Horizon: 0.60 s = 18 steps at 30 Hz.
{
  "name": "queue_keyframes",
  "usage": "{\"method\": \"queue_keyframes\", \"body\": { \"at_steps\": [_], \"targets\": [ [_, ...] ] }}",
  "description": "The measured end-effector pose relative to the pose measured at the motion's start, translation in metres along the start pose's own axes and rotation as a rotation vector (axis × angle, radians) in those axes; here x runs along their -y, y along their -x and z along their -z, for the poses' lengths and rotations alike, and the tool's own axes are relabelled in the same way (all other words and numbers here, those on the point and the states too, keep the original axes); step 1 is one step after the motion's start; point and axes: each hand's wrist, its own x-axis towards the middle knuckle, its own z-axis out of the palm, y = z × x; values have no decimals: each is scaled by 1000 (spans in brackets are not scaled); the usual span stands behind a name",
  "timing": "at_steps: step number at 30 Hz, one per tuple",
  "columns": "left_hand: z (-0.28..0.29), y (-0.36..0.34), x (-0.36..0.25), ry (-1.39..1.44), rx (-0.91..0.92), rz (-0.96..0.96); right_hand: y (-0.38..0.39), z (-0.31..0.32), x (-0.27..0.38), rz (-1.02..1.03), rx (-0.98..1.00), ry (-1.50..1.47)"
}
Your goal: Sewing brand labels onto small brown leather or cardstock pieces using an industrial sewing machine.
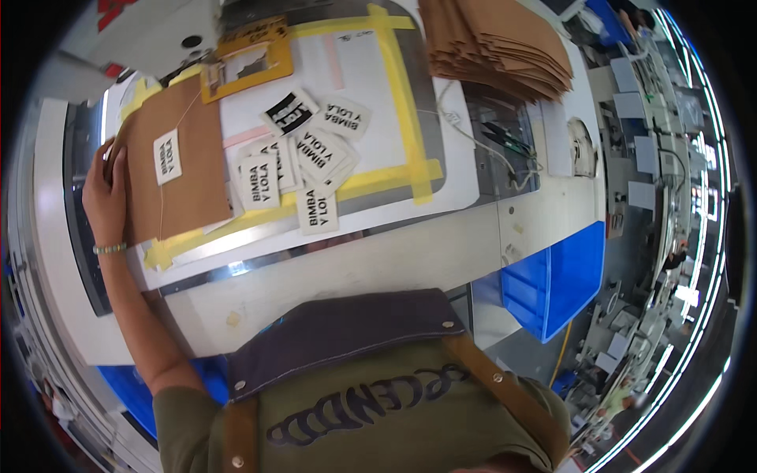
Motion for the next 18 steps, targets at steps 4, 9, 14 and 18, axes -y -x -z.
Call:
{"method": "queue_keyframes", "body": {
  "at_steps": [4,9,14,18],
  "targets": [
    [10,11,-14,-150,20,73,33,-27,78,-5,108,224],
    [10,33,3,-150,-50,-59,118,-117,105,-30,182,418],
    [6,15,25,-206,-115,-80,135,-22,200,-53,218,605],
    [6,-7,42,-279,-151,-98,201,-48,256,-66,222,758]
  ]
}}
